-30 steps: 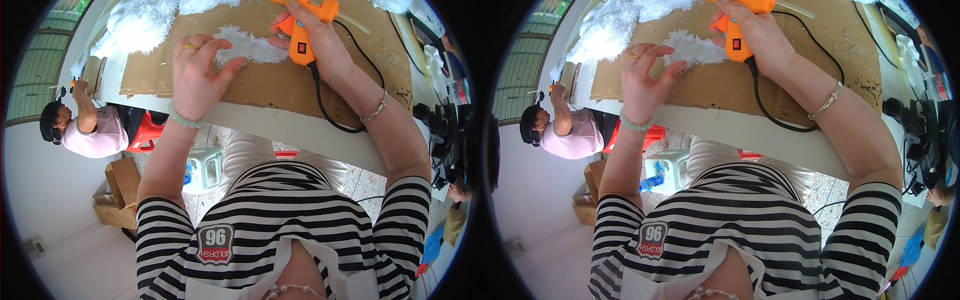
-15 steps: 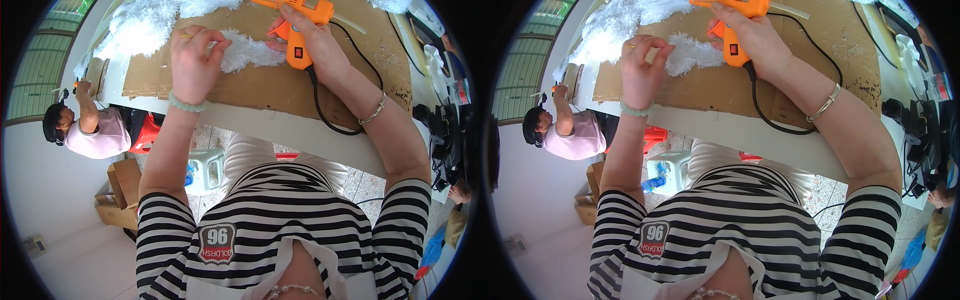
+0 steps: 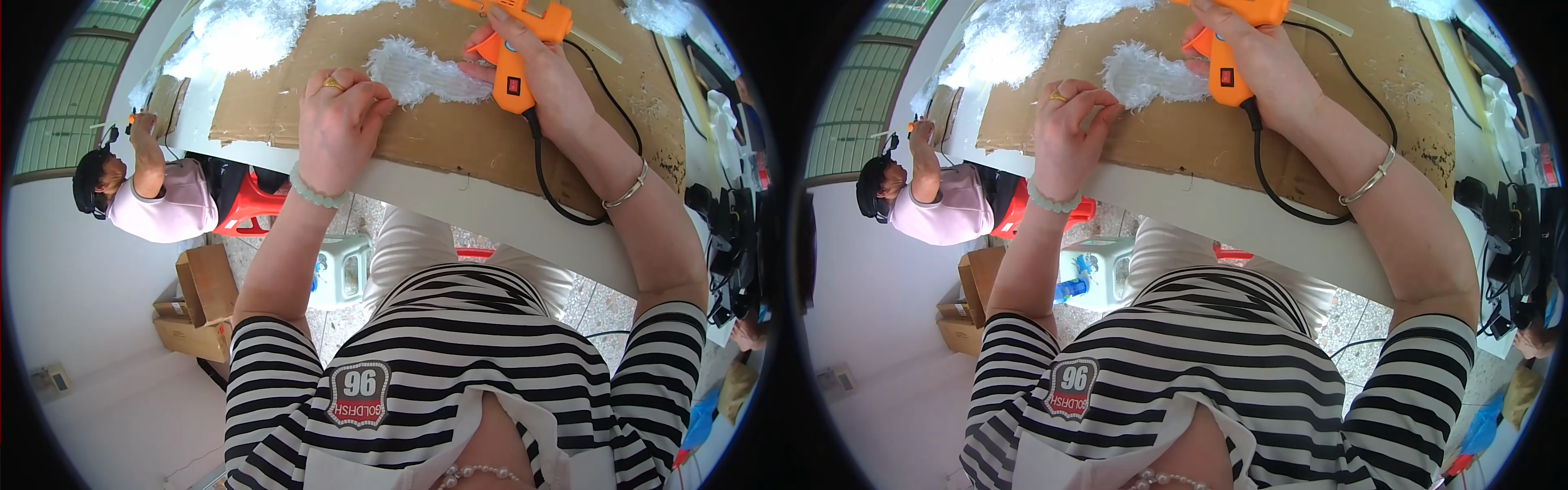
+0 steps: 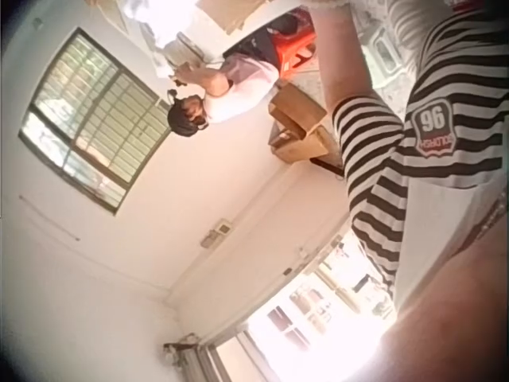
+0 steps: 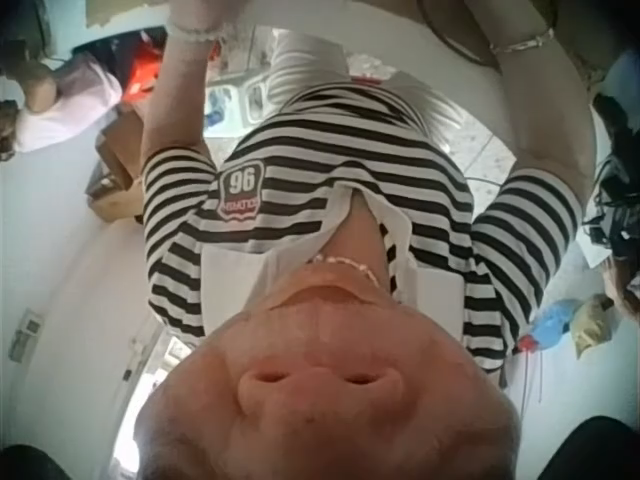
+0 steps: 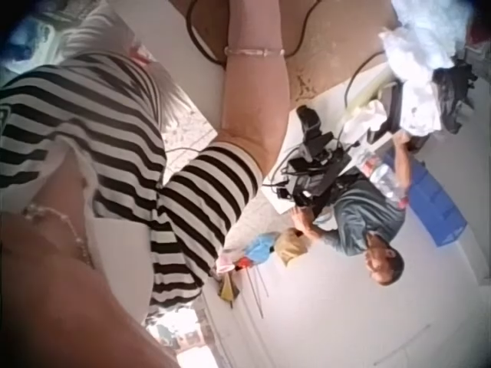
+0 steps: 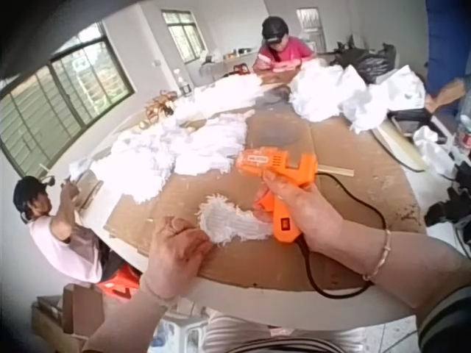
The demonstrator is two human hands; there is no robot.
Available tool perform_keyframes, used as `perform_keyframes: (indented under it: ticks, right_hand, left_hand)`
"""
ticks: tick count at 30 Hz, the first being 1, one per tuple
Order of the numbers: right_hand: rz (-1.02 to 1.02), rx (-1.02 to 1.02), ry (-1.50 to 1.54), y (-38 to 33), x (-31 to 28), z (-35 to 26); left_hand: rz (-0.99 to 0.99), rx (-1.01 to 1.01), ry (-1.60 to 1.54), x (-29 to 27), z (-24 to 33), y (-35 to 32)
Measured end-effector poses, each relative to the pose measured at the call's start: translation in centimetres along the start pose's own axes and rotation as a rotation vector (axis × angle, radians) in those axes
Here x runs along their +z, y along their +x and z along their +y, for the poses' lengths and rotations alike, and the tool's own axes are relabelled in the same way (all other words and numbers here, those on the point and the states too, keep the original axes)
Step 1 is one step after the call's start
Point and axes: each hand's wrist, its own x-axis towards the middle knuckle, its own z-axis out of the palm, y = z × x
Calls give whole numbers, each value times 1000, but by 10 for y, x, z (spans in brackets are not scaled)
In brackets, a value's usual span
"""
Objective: Using a hot glue gun to attach synthetic stuffing material to cardboard.
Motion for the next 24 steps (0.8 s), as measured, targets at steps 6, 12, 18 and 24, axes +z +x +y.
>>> perform_keyframes:
  ticks: [6, 12, 18, 24]
  right_hand:
    - [-16, -21, 11, -1, 0, 1]
    - [-65, -11, 25, -1, -1, -1]
    - [-63, 11, 21, 0, 1, -1]
    - [-17, 0, -85, -4, 3, -3]
  left_hand:
    - [-34, 41, 10, 16, -9, 12]
    - [138, -76, -29, 5, -18, 21]
    - [80, -53, -24, -4, 1, -4]
    - [-54, -148, -50, 12, 0, 6]
